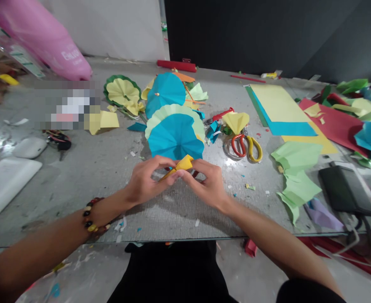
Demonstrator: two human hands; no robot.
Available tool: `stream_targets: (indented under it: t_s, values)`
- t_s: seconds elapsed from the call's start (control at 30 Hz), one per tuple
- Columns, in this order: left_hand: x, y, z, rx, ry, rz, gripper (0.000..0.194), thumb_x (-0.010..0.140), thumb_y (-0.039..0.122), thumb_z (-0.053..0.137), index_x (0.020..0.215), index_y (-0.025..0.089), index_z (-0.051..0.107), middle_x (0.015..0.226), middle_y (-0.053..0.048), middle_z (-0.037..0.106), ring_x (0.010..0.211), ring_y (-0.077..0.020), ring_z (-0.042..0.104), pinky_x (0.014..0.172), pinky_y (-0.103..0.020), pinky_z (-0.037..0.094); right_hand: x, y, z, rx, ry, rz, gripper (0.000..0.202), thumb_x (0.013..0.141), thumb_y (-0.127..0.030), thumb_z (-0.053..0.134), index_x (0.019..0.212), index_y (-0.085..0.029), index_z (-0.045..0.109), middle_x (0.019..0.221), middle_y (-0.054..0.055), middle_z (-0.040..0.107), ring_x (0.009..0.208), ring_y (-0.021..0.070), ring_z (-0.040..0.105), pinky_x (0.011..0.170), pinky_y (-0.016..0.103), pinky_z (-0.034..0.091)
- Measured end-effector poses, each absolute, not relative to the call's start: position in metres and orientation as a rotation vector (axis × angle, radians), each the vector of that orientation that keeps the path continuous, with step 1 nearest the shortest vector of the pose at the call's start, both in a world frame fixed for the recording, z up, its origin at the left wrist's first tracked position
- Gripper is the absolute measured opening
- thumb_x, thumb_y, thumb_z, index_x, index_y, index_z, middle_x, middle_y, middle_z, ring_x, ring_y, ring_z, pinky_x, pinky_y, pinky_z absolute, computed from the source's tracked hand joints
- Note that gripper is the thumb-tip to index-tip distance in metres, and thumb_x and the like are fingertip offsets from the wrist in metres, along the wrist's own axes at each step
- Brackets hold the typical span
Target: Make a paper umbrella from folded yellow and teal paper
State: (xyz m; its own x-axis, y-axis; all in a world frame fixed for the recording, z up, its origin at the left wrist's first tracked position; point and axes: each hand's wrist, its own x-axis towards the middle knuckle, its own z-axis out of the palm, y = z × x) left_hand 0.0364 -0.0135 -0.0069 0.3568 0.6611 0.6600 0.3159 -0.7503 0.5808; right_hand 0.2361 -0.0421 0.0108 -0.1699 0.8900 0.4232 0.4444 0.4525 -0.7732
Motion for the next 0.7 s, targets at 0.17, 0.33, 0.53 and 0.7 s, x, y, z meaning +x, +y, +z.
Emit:
stream_targets:
  t_s: [0.17, 0.33, 0.53, 0.7]
  values:
    - [0.036, -0.0137, -0.0051, 2.292, 0.848, 1.347, 0.004, 0.096, 0.025, 0.066, 0.098, 0.022, 0.065, 0.093, 0.0, 0.078, 0.083, -0.0128, 0.076, 0.076, -0.023, 0.06, 0.2355, -0.0418, 0.0121, -1.122, -1.799, 0.581, 0.031, 0.094, -0.039, 0.069, 0.07, -0.02, 0.063, 0.062, -0.003, 0.055, 0.056, 0.009, 0.047, 0.051, 0.024, 0.036]
    - [0.0359, -0.0139, -0.0039, 2.327, 0.845, 1.349, 0.013, 0.093, 0.032, 0.071, 0.099, 0.021, 0.066, 0.092, -0.002, 0.078, 0.082, -0.0141, 0.075, 0.077, -0.025, 0.061, 0.2349, -0.0414, 0.0128, -1.108, -1.824, 0.516, 0.034, 0.095, -0.037, 0.067, 0.067, -0.02, 0.058, 0.059, -0.004, 0.05, 0.055, 0.0088, 0.042, 0.05, 0.025, 0.032]
    - [0.0352, -0.0132, -0.0044, 2.304, 0.848, 1.345, 0.012, 0.094, 0.03, 0.07, 0.1, 0.021, 0.064, 0.094, -0.001, 0.078, 0.085, -0.0137, 0.075, 0.077, -0.023, 0.06, 0.2347, -0.0416, 0.0134, -1.087, -1.832, 0.52, 0.033, 0.097, -0.036, 0.066, 0.069, -0.02, 0.058, 0.06, -0.004, 0.048, 0.055, 0.0088, 0.044, 0.049, 0.025, 0.031]
    - [0.034, -0.0128, -0.0028, 2.36, 0.784, 1.303, 0.018, 0.093, 0.033, 0.072, 0.101, 0.02, 0.063, 0.096, -0.002, 0.078, 0.087, -0.0148, 0.075, 0.076, -0.024, 0.06, 0.2344, -0.0423, 0.0136, -1.089, -1.843, 0.484, 0.034, 0.097, -0.036, 0.064, 0.068, -0.02, 0.057, 0.059, -0.004, 0.048, 0.055, 0.0094, 0.044, 0.051, 0.026, 0.033]
